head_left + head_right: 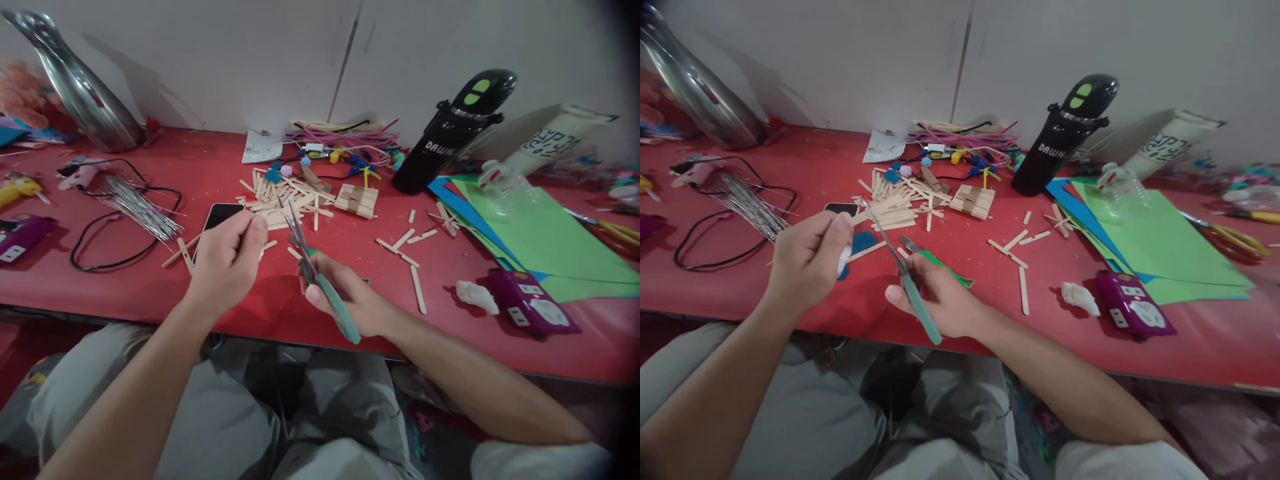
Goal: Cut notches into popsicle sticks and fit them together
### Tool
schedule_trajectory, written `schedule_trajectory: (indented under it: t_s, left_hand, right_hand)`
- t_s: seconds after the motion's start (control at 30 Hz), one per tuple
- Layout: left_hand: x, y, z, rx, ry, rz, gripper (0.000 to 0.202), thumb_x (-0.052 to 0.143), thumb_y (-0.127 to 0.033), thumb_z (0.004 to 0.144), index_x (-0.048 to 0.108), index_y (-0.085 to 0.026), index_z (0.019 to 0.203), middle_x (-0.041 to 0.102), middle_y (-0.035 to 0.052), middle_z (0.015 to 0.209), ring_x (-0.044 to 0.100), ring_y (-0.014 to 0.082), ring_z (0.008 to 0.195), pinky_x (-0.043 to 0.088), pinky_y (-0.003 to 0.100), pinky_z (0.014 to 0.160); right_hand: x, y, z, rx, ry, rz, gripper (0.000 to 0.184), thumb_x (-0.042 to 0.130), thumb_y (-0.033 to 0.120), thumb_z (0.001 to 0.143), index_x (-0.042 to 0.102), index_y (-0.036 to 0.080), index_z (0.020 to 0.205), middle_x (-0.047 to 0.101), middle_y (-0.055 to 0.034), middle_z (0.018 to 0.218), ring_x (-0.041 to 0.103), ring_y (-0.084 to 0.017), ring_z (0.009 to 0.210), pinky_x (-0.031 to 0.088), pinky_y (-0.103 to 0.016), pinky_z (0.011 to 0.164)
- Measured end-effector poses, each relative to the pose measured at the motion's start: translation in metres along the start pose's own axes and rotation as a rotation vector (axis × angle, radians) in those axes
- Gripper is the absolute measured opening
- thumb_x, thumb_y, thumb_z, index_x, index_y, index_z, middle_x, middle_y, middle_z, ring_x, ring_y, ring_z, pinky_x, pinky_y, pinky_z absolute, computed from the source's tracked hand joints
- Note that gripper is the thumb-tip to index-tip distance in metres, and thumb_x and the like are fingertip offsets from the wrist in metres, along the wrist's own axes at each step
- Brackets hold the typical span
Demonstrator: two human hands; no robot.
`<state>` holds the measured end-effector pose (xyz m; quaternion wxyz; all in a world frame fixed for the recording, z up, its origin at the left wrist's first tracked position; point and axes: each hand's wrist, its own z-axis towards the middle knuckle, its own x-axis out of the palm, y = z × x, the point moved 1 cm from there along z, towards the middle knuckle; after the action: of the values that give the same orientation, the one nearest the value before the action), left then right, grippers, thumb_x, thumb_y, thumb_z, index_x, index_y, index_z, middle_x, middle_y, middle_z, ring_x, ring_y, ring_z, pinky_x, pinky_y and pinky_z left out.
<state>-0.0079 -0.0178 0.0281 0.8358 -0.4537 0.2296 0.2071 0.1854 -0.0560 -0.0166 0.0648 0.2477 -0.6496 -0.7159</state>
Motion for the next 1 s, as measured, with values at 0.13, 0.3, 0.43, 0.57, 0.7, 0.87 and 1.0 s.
schedule_trajectory:
  t_s: [0.13, 0.3, 0.43, 0.57, 0.7, 0.87, 1.0]
  left_hand:
    - [-0.0058, 0.0021, 0.0015, -0.013, -0.060, -0.015, 0.036, 0.045, -0.028, 0.097, 0.043, -0.019, 0.061, 0.038, -0.0049, 0.052, 0.036, 0.0082, 0.049, 0.030, 0.026, 0.048]
    - [-0.0070, 0.0014, 0.0012, 0.022, -0.091, -0.007, 0.036, 0.047, -0.026, 0.095, 0.042, -0.019, 0.060, 0.036, -0.0056, 0.051, 0.034, 0.0074, 0.048, 0.028, 0.025, 0.046]
    - [-0.0070, 0.0018, 0.0003, 0.027, -0.081, 0.011, 0.036, 0.046, -0.026, 0.095, 0.042, -0.019, 0.060, 0.037, -0.0057, 0.051, 0.034, 0.0070, 0.048, 0.028, 0.025, 0.046]
    - [-0.0039, 0.0001, -0.0020, 0.037, -0.013, 0.001, 0.036, 0.045, -0.027, 0.096, 0.043, -0.019, 0.062, 0.039, -0.0059, 0.052, 0.036, 0.0061, 0.048, 0.030, 0.024, 0.047]
    - [0.0011, -0.0038, -0.0043, 0.060, 0.045, -0.001, 0.037, 0.045, -0.026, 0.096, 0.037, -0.019, 0.060, 0.034, -0.0064, 0.051, 0.032, 0.0061, 0.048, 0.028, 0.023, 0.046]
    - [0.0027, -0.0040, -0.0051, 0.054, 0.065, 0.003, 0.037, 0.045, -0.025, 0.095, 0.035, -0.019, 0.060, 0.032, -0.0066, 0.051, 0.031, 0.0062, 0.048, 0.027, 0.024, 0.046]
    - [0.0025, -0.0032, -0.0049, 0.037, 0.067, -0.015, 0.037, 0.045, -0.026, 0.096, 0.036, -0.020, 0.060, 0.034, -0.0064, 0.052, 0.032, 0.0064, 0.048, 0.028, 0.024, 0.046]
  right_hand:
    - [-0.0003, -0.0027, -0.0014, 0.005, -0.007, 0.003, 0.041, 0.055, 0.060, 0.090, 0.046, 0.020, 0.089, 0.047, 0.0002, 0.080, 0.042, -0.013, 0.069, 0.038, -0.029, 0.065]
    - [-0.0001, -0.0050, -0.0012, -0.018, -0.013, -0.010, 0.043, 0.056, 0.061, 0.089, 0.045, 0.020, 0.085, 0.046, 0.0004, 0.080, 0.042, -0.013, 0.068, 0.037, -0.029, 0.064]
    - [0.0008, -0.0051, -0.0011, -0.016, -0.013, 0.021, 0.041, 0.059, 0.059, 0.088, 0.047, 0.019, 0.085, 0.046, 0.0006, 0.079, 0.044, -0.013, 0.069, 0.037, -0.029, 0.065]
    - [0.0008, -0.0042, -0.0003, -0.021, -0.024, 0.033, 0.040, 0.060, 0.057, 0.088, 0.046, 0.019, 0.086, 0.045, 0.0009, 0.079, 0.042, -0.013, 0.068, 0.036, -0.030, 0.064]
    - [0.0009, -0.0018, 0.0005, -0.022, -0.033, 0.051, 0.043, 0.058, 0.060, 0.088, 0.045, 0.019, 0.087, 0.042, 0.0022, 0.076, 0.038, -0.013, 0.066, 0.035, -0.030, 0.063]
    - [0.0020, -0.0014, 0.0004, -0.033, -0.030, 0.059, 0.044, 0.056, 0.062, 0.088, 0.045, 0.019, 0.088, 0.043, 0.0017, 0.077, 0.038, -0.013, 0.066, 0.035, -0.030, 0.063]
    - [0.0019, -0.0024, 0.0005, -0.044, -0.017, 0.060, 0.044, 0.056, 0.061, 0.089, 0.045, 0.019, 0.090, 0.044, 0.0013, 0.078, 0.039, -0.013, 0.067, 0.035, -0.030, 0.064]
